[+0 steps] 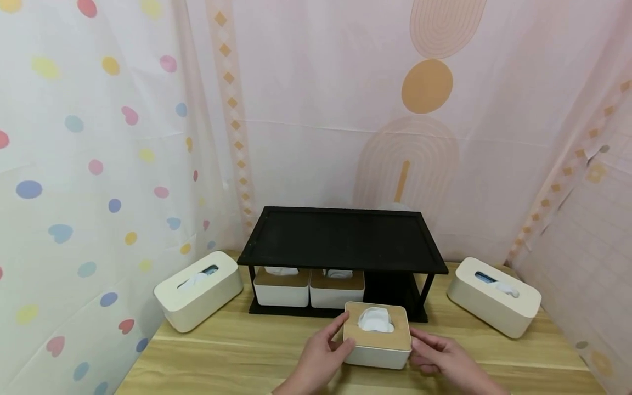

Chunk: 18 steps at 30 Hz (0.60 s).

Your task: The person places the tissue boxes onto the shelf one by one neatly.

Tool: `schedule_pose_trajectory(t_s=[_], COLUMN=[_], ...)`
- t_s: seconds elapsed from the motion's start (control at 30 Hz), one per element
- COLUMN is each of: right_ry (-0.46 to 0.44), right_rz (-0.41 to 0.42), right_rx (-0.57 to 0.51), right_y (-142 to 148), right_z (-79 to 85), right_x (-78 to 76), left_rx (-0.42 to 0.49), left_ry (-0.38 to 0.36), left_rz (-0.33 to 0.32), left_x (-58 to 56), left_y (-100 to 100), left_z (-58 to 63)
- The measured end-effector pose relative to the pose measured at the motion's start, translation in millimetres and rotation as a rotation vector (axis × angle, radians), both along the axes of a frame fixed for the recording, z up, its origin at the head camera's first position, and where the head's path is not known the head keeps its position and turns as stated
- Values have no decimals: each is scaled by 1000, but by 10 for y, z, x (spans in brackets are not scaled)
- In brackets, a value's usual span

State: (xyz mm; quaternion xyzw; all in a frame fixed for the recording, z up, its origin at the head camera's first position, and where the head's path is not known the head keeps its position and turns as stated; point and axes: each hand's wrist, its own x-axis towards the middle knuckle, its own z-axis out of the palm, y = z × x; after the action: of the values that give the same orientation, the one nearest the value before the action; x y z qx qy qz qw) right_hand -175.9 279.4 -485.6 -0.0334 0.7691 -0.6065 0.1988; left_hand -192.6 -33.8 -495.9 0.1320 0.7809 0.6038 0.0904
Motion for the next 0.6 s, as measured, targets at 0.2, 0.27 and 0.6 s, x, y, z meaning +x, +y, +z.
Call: schedule_pose_trajectory(t_s=[0.2,0.27,0.6], right_ry=[-28,-47,-142], right_rz=[6,23,121], right_rx=[-10,-36,-158], right_y=[17,25,102], right_z=[-16,-22,-56], right_x=[-38,-45,-48], left_rx=[14,9,21], left_ry=[-32,-57,-223], left_rz=[-34,-41,-112], left_x=[-54,-75,-127], left_y=[-21,-45,-139], left_z=[-19,-14,-29])
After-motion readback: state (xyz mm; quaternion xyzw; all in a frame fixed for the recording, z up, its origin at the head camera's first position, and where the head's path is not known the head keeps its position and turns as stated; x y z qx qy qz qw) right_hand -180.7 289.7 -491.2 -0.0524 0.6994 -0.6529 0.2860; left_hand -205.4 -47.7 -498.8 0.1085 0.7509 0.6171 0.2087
